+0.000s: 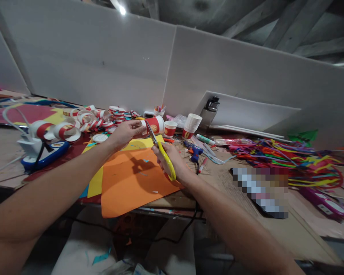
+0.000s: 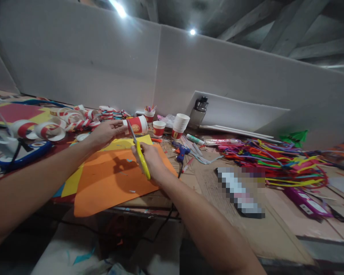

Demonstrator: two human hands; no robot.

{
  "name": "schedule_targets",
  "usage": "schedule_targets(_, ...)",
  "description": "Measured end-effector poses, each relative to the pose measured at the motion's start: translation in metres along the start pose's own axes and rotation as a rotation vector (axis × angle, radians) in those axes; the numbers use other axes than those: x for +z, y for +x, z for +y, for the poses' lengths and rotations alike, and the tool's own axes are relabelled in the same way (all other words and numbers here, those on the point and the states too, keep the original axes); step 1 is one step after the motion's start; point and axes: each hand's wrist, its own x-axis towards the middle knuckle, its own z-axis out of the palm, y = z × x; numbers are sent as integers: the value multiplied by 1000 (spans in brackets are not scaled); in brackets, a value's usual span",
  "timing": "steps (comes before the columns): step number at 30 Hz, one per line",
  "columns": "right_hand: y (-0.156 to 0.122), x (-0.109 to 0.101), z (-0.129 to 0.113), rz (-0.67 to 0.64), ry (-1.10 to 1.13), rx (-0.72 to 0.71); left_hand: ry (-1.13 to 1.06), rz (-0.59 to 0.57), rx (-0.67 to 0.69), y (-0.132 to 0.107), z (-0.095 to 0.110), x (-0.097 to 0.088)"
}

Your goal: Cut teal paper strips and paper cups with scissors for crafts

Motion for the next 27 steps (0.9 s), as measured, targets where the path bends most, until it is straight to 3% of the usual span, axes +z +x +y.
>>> schedule_targets(8, 2, -5, 4, 7, -60, -80, 267, 7, 47, -5, 10, 3)
schedule_targets(17, 6, -2, 9, 3, 53, 33, 390, 1, 84, -5, 12, 2)
schedule_targets(20, 6, -1, 6, 6, 57, 71, 306, 7, 55, -5, 10, 2)
schedule_targets(23, 3, 0, 0, 30, 38, 89, 83, -26, -22, -5, 8, 4)
schedule_targets(27, 1, 0, 0, 38, -52, 14, -51, -10, -81, -4, 5, 7)
